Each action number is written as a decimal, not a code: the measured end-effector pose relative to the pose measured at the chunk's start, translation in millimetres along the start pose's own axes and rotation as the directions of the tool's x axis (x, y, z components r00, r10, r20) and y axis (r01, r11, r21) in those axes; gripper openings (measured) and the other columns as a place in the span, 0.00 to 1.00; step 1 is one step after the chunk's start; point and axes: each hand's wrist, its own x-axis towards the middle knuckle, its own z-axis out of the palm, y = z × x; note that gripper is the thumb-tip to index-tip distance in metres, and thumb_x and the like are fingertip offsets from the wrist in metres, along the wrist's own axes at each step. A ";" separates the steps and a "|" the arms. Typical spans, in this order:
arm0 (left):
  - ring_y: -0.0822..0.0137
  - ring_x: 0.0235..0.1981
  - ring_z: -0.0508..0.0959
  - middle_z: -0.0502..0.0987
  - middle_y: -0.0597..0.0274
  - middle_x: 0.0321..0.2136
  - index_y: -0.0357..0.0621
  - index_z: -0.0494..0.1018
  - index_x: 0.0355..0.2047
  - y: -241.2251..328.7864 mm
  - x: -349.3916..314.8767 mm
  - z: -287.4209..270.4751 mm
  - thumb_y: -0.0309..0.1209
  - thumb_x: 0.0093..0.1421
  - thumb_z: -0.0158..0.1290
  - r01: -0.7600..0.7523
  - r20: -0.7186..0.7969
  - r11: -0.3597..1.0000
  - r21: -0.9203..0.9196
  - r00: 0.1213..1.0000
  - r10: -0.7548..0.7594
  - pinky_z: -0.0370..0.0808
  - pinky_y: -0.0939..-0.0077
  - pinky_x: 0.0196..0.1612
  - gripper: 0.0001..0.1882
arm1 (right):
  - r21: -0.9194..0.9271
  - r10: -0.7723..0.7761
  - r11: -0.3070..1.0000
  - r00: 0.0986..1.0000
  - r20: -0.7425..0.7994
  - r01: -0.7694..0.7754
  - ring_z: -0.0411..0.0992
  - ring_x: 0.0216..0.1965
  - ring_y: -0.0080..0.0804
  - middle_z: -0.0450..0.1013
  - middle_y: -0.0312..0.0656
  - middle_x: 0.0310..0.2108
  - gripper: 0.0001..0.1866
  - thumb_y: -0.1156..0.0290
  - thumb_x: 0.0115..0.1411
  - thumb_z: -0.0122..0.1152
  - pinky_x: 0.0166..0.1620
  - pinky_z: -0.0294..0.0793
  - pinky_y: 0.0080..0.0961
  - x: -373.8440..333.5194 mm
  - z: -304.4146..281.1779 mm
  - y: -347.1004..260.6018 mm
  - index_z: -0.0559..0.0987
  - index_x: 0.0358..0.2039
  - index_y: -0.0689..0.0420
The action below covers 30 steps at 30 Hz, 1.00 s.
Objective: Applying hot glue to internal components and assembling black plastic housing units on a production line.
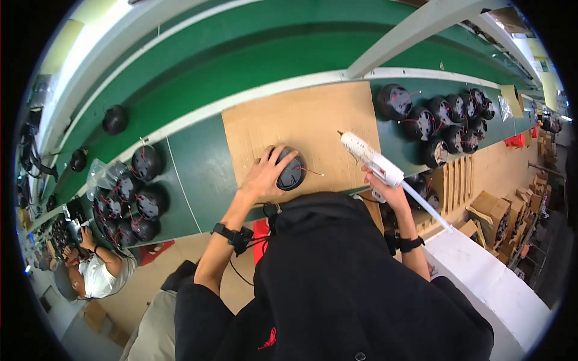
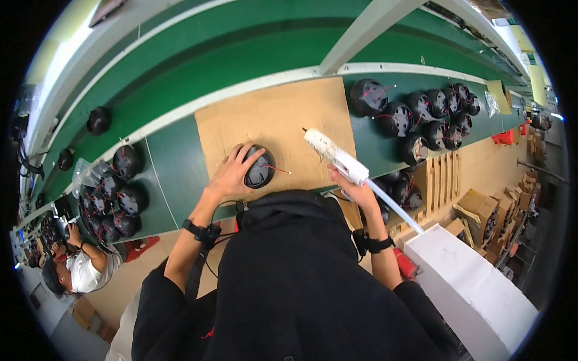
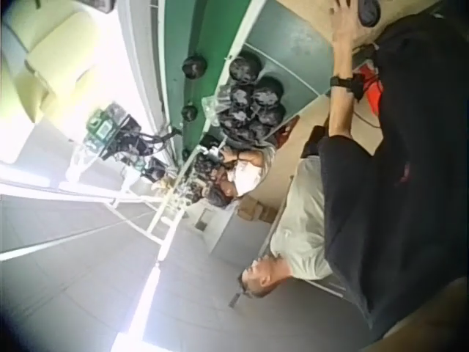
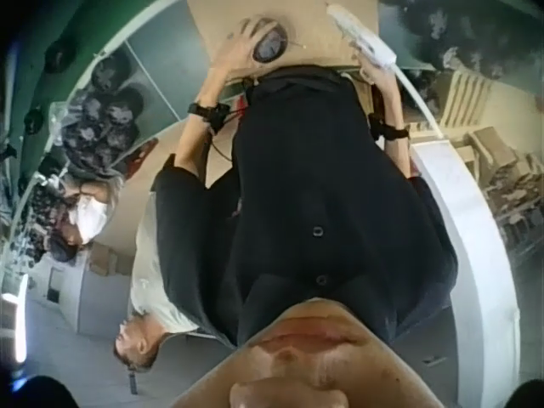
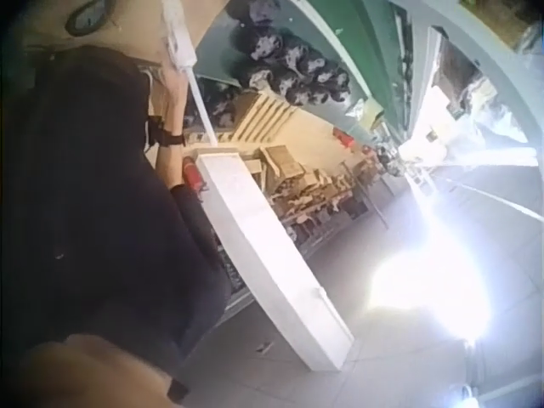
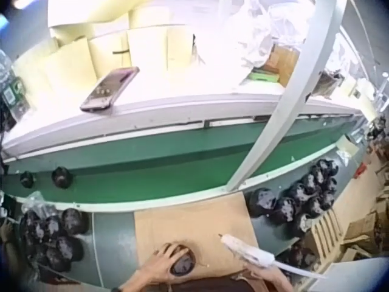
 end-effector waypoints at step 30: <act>0.53 0.33 0.83 0.80 0.48 0.31 0.34 0.80 0.35 13.2 -55.4 90.0 0.22 0.57 0.59 -0.006 -0.522 0.704 -0.710 0.676 -0.520 0.79 0.66 0.38 0.06 | -0.426 0.223 0.905 0.827 0.516 0.022 0.74 0.28 0.19 0.79 0.39 0.32 0.18 0.66 0.64 0.64 0.21 0.72 0.18 67.5 103.1 -52.5 0.78 0.50 0.62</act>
